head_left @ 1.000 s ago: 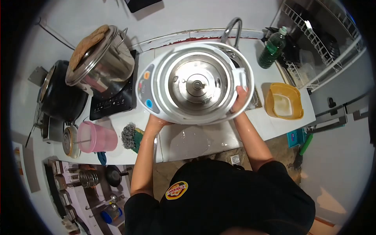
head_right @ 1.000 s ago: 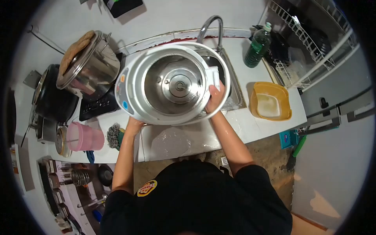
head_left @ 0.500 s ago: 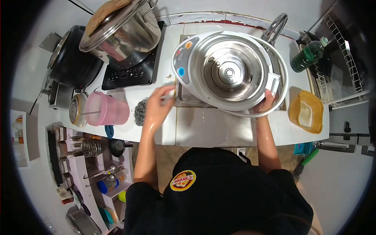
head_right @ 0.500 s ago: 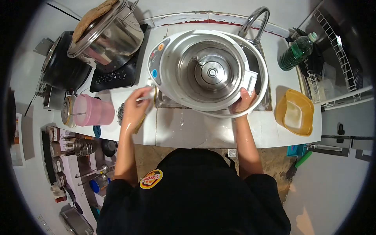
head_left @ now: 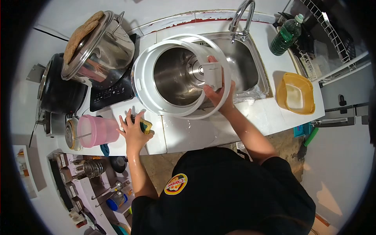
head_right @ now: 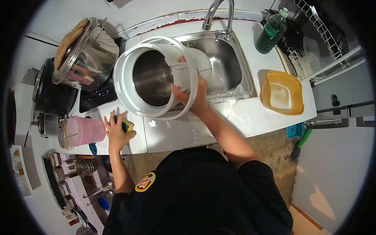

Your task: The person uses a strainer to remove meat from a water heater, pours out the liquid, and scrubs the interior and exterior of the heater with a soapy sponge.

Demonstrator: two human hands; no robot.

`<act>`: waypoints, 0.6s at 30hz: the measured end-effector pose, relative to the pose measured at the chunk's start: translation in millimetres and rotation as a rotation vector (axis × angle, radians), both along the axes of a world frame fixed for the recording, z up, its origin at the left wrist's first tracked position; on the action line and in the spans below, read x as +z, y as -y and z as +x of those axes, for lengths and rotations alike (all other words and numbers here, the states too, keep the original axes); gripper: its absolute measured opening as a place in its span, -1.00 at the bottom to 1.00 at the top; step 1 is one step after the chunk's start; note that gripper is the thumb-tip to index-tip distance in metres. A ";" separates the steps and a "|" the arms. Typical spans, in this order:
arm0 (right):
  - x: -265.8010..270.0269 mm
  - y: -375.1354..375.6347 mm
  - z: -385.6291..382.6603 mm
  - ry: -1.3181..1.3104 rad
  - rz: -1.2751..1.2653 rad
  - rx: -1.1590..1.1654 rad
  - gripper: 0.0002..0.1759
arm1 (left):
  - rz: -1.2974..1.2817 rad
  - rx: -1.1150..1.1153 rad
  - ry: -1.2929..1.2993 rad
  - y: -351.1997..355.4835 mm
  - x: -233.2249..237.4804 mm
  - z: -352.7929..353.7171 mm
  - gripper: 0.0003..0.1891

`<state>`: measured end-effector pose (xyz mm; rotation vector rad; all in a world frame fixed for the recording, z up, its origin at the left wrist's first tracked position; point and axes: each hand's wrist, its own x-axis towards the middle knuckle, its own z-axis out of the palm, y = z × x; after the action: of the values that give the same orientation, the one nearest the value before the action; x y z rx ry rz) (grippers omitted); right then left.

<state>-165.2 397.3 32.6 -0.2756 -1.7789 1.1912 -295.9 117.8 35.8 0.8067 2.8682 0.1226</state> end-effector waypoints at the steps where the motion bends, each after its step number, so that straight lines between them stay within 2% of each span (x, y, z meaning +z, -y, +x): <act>1: 0.1 -3.6 -1.5 -0.019 0.038 0.009 -0.22 | 0.016 0.012 0.015 0.0 0.7 -0.2 -0.15; 2: 3.3 -6.6 2.7 0.025 -0.063 0.069 -0.25 | 0.031 0.024 0.029 0.6 1.8 -1.5 -0.18; 5: 10.3 -31.7 21.6 0.158 -0.157 0.155 -0.22 | 0.146 -0.025 0.019 8.0 1.3 -7.3 -0.28; 9: -12.3 -48.8 36.8 -0.052 -0.264 0.142 -0.37 | 0.296 -0.055 0.049 14.0 -8.3 -13.8 -0.34; 10: -19.8 -45.4 38.8 -0.085 -0.323 0.110 -0.39 | 0.294 -0.118 -0.055 19.8 -20.5 -21.8 -0.39; 12: -48.5 -42.8 43.1 -0.094 -0.438 0.023 -0.42 | 0.446 -0.138 0.010 17.8 -16.2 -25.3 -0.50; 15: -43.4 -39.8 50.4 -0.165 -0.518 -0.013 -0.48 | 0.710 -0.195 0.049 2.0 10.4 -33.2 -0.58; 16: -42.7 -39.5 54.8 -0.192 -0.519 -0.038 -0.49 | 0.815 -0.209 0.075 -17.1 34.2 -27.0 -0.60; 18: -44.2 -37.0 61.2 -0.207 -0.522 -0.098 -0.48 | 0.980 -0.458 0.162 -58.5 73.8 -17.9 -0.55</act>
<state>-104.0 434.3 -11.6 -0.5152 -1.2414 1.5397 -313.8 176.3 109.6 1.4622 2.2728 1.5004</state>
